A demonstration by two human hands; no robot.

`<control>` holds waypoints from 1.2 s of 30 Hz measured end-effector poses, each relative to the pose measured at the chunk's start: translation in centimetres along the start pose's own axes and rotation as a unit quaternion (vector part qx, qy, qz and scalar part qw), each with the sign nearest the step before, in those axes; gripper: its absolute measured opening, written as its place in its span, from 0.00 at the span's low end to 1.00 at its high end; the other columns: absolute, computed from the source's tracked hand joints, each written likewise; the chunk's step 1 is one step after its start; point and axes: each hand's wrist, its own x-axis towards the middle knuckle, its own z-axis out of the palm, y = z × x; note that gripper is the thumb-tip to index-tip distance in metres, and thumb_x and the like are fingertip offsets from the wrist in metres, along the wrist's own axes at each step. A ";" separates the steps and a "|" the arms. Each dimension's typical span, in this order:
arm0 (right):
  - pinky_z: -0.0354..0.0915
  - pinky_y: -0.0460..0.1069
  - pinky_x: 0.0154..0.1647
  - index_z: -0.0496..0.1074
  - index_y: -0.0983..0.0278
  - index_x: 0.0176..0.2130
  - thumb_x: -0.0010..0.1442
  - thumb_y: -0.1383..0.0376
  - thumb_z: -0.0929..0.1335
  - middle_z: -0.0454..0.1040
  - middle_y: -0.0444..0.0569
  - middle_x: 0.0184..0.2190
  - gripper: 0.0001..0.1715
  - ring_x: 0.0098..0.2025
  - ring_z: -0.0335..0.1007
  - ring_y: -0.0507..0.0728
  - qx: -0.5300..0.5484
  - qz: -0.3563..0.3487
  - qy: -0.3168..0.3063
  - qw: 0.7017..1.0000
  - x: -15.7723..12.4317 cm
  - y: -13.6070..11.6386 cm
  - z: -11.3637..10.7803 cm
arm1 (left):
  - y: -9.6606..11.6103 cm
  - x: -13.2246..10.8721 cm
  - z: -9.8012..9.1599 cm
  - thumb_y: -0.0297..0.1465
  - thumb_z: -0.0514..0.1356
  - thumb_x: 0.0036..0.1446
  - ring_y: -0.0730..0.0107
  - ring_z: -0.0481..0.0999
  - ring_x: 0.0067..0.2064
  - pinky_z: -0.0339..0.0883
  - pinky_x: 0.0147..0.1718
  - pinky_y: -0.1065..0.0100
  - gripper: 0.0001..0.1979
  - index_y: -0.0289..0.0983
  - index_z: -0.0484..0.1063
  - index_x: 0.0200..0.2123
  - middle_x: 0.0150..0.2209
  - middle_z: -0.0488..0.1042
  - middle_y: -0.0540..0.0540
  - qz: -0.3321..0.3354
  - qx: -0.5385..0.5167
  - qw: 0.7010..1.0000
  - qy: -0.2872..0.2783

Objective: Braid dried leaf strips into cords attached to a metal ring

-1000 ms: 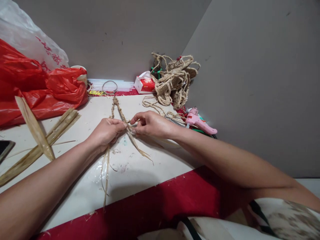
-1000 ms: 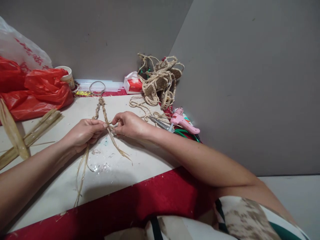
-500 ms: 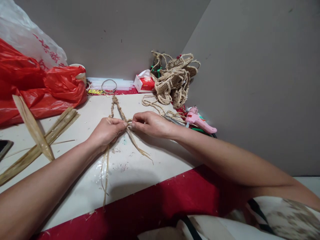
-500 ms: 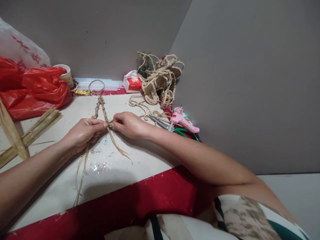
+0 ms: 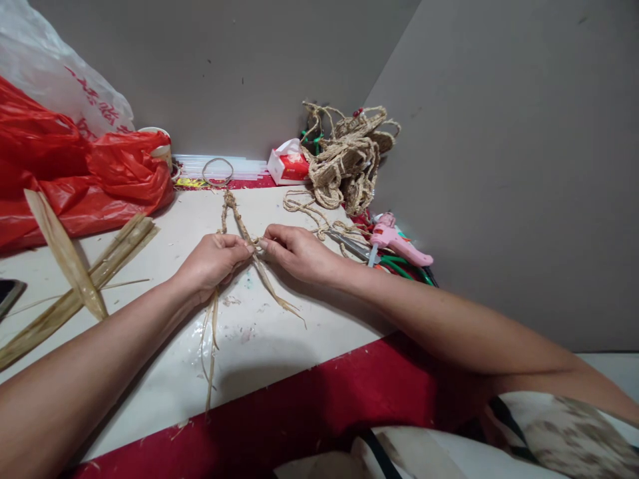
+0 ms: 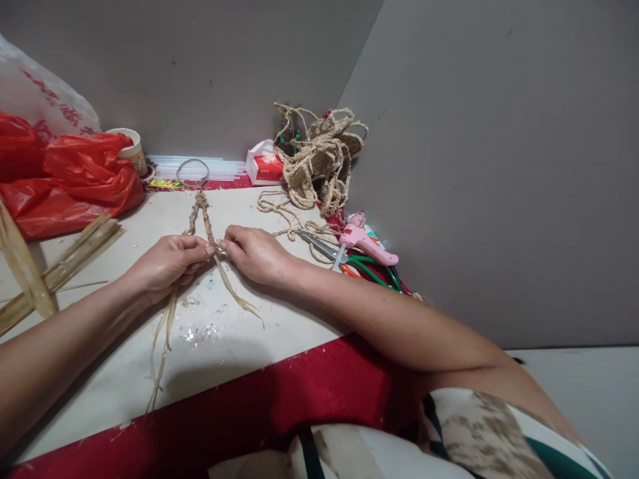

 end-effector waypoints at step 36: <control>0.40 0.42 0.14 0.67 0.68 0.29 0.63 0.66 0.59 0.49 0.36 0.14 0.14 0.15 0.40 0.45 0.377 0.196 -0.187 0.886 0.1 0.3 -0.9 | -0.2 -0.1 0.4 0.27 0.60 0.48 0.85 0.52 0.15 0.41 0.14 0.76 0.06 0.33 0.67 0.23 0.13 0.58 0.56 0.038 0.011 0.999 0.027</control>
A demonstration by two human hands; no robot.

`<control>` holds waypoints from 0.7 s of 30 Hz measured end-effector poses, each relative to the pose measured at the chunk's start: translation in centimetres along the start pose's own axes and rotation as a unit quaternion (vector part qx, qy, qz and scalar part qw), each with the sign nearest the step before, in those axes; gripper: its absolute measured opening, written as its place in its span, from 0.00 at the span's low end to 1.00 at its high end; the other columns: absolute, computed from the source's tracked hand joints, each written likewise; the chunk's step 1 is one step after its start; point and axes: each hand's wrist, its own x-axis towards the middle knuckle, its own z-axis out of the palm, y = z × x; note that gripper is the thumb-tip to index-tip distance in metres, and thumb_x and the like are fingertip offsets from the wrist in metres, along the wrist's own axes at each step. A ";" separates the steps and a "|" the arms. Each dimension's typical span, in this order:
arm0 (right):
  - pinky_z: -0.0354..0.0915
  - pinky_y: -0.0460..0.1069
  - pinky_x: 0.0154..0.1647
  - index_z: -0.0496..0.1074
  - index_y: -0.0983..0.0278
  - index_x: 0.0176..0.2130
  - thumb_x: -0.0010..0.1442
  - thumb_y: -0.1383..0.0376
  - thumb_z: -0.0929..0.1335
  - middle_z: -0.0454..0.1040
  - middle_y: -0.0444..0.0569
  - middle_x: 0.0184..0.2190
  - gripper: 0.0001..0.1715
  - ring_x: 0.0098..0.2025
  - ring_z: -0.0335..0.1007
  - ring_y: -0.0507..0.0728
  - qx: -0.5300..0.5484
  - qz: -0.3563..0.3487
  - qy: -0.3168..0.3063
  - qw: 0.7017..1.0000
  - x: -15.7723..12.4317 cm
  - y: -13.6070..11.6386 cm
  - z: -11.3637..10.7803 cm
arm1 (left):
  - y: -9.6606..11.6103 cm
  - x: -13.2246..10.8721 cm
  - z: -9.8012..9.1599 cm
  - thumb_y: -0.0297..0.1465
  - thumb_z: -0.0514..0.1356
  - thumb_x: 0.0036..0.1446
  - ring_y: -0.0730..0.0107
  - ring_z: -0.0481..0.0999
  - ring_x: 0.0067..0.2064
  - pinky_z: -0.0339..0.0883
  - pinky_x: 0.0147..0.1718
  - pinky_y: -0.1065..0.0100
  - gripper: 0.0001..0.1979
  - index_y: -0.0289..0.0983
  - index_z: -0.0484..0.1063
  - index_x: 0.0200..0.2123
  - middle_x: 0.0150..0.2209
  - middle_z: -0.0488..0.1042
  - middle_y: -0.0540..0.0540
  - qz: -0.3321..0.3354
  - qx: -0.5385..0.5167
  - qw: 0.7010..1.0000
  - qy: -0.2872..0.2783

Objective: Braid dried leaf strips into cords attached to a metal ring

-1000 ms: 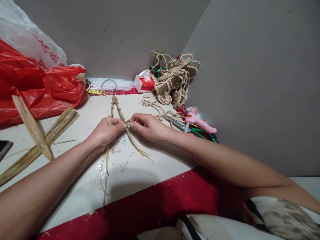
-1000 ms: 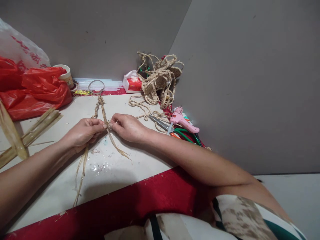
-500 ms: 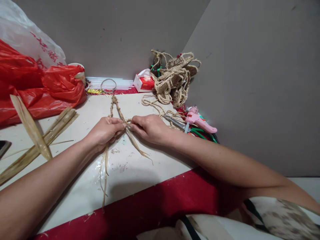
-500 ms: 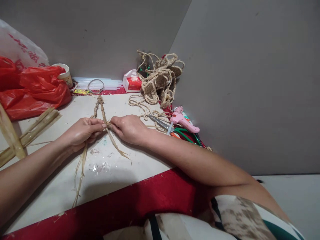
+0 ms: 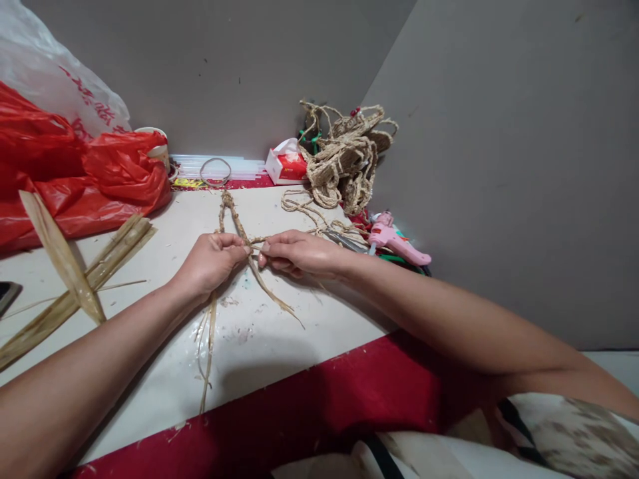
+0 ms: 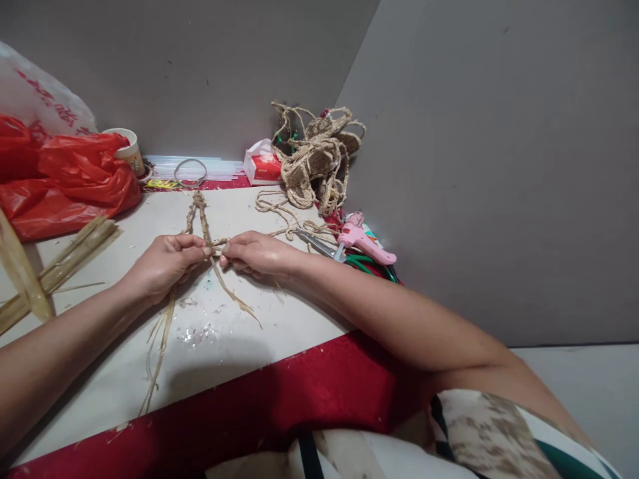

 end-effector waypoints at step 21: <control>0.57 0.40 0.12 0.66 0.69 0.27 0.61 0.72 0.57 0.70 0.46 0.16 0.15 0.14 0.65 0.47 0.179 0.028 0.142 0.973 -0.2 0.4 5.1 | 0.6 -0.5 0.0 0.32 0.63 0.47 0.85 0.52 0.13 0.39 0.13 0.75 0.09 0.32 0.69 0.21 0.13 0.60 0.55 -0.011 -0.031 0.999 -0.021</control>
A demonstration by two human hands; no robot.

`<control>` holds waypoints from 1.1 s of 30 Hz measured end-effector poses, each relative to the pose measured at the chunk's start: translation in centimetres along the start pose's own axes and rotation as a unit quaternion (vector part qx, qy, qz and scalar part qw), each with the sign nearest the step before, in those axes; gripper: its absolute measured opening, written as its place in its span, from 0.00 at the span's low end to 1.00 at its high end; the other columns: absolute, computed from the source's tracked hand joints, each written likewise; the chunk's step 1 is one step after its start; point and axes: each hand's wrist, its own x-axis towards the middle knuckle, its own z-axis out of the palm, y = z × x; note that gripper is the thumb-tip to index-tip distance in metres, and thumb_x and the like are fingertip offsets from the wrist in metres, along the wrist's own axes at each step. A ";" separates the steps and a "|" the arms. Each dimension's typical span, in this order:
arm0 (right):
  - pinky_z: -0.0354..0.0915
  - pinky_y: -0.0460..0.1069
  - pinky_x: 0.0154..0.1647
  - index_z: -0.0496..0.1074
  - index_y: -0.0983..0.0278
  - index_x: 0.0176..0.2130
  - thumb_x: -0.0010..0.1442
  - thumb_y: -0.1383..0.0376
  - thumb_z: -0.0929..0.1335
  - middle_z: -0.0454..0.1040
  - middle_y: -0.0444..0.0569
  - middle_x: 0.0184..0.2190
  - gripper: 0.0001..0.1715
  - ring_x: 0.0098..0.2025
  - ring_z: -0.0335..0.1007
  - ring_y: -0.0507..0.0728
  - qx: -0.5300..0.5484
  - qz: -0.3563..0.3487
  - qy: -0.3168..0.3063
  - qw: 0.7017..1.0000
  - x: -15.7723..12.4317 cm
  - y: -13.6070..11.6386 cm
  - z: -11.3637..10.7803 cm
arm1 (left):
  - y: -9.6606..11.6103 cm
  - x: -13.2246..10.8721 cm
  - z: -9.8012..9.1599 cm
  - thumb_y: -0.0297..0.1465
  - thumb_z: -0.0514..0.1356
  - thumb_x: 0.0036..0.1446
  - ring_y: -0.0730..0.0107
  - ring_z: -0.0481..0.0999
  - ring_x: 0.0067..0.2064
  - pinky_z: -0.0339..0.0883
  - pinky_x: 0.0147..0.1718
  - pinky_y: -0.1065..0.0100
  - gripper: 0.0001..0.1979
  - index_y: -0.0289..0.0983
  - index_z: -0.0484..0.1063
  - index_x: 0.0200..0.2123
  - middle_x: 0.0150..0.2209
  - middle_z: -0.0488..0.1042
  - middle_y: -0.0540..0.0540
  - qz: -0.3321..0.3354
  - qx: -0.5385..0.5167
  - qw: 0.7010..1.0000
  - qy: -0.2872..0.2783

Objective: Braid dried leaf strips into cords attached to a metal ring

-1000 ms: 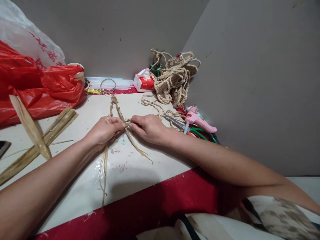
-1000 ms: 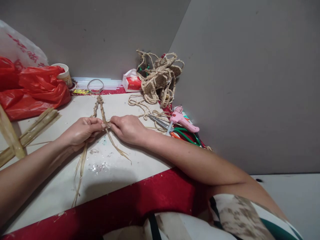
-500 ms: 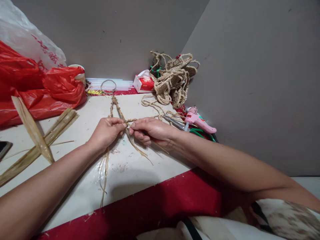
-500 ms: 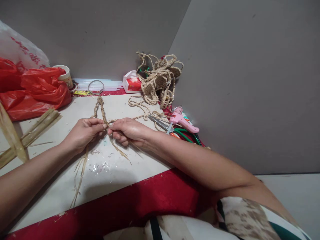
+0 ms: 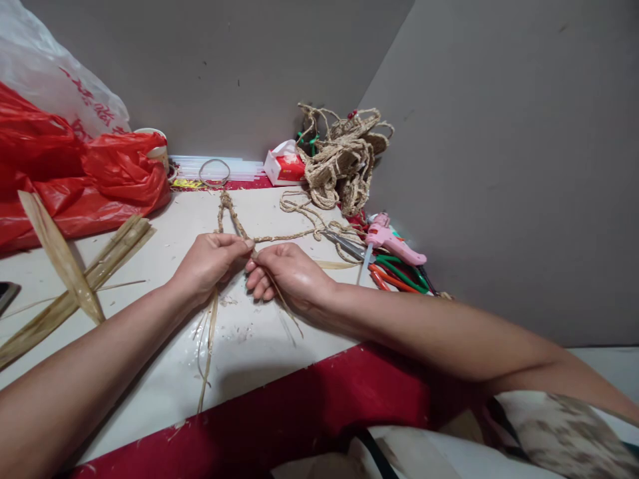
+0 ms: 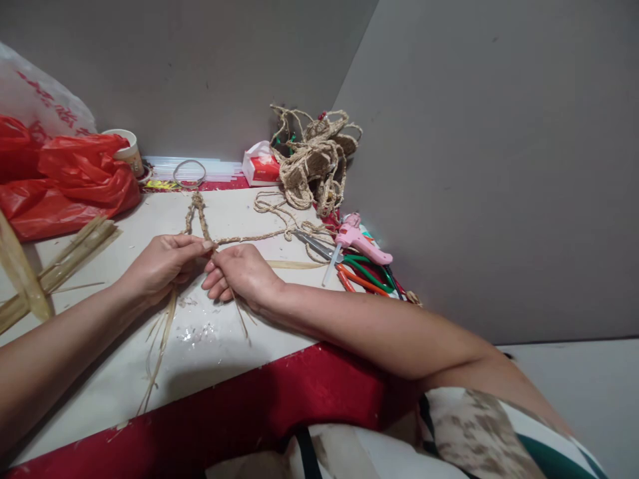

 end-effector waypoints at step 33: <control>0.37 0.39 0.09 0.62 0.66 0.26 0.60 0.54 0.64 0.48 0.34 0.12 0.20 0.12 0.36 0.43 -0.105 0.057 -0.194 0.974 2.7 -2.6 -2.7 | 0.1 0.1 -0.3 0.25 0.62 0.43 0.83 0.55 0.13 0.42 0.13 0.76 0.09 0.36 0.64 0.29 0.15 0.67 0.53 0.018 -0.010 0.999 0.043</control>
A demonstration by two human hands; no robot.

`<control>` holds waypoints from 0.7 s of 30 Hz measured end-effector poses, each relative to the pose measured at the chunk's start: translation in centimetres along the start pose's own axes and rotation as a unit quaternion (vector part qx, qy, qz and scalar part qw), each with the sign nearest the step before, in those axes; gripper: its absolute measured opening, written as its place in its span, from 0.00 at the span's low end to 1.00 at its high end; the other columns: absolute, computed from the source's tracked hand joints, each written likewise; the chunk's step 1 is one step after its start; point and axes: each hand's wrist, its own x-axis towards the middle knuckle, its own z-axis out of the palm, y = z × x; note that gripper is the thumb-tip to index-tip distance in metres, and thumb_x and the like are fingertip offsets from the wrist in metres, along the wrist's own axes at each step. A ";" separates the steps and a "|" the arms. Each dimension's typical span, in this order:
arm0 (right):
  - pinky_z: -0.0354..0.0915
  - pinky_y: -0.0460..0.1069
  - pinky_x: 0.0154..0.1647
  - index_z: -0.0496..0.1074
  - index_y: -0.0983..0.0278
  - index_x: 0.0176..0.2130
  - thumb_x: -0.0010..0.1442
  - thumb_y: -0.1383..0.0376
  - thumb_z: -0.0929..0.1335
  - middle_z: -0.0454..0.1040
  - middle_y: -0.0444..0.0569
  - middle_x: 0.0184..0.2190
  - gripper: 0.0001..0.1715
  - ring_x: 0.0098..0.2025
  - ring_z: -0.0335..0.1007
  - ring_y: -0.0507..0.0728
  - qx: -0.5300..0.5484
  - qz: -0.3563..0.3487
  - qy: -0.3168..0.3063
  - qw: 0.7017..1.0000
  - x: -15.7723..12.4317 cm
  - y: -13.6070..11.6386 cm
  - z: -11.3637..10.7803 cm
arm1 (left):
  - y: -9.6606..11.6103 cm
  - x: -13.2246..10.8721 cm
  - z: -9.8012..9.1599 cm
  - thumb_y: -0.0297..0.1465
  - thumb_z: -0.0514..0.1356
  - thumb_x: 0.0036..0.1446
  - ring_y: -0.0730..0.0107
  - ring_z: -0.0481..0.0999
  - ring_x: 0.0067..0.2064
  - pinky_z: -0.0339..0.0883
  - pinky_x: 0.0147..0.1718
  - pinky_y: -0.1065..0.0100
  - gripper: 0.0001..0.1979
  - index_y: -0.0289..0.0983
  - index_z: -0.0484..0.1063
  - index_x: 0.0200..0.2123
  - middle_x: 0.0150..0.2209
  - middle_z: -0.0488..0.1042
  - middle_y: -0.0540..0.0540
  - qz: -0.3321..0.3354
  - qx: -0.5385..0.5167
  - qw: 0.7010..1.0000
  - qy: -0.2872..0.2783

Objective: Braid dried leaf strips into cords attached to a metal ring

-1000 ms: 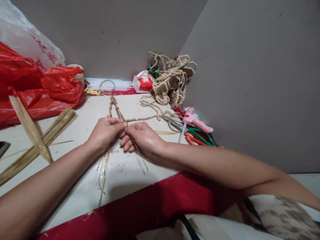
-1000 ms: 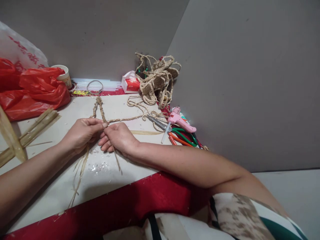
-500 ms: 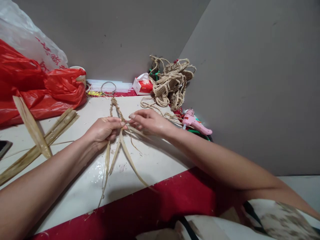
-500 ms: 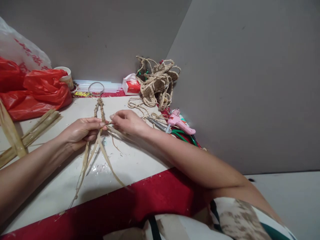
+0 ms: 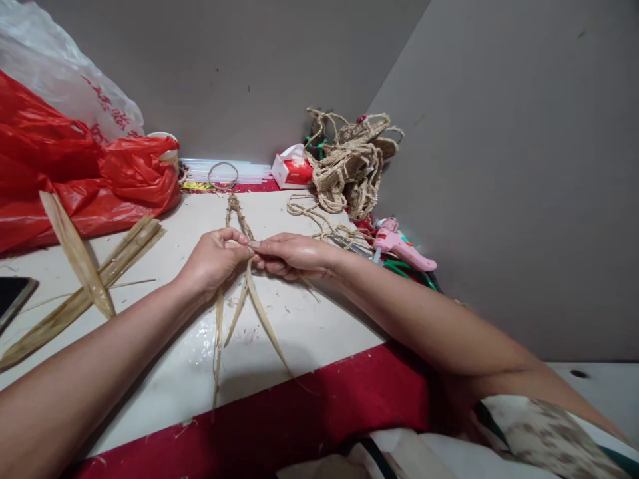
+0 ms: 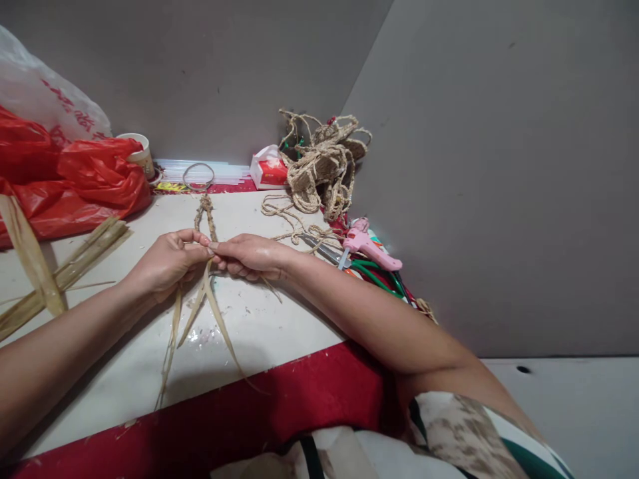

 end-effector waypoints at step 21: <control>0.36 0.40 0.10 0.68 0.69 0.24 0.58 0.68 0.63 0.47 0.34 0.10 0.12 0.12 0.33 0.43 0.130 -0.061 0.129 0.981 0.0 1.7 2.2 | 1.3 -0.1 -0.6 0.25 0.57 0.44 0.82 0.52 0.13 0.41 0.13 0.75 0.04 0.34 0.71 0.27 0.14 0.62 0.54 -0.027 0.109 0.992 -0.053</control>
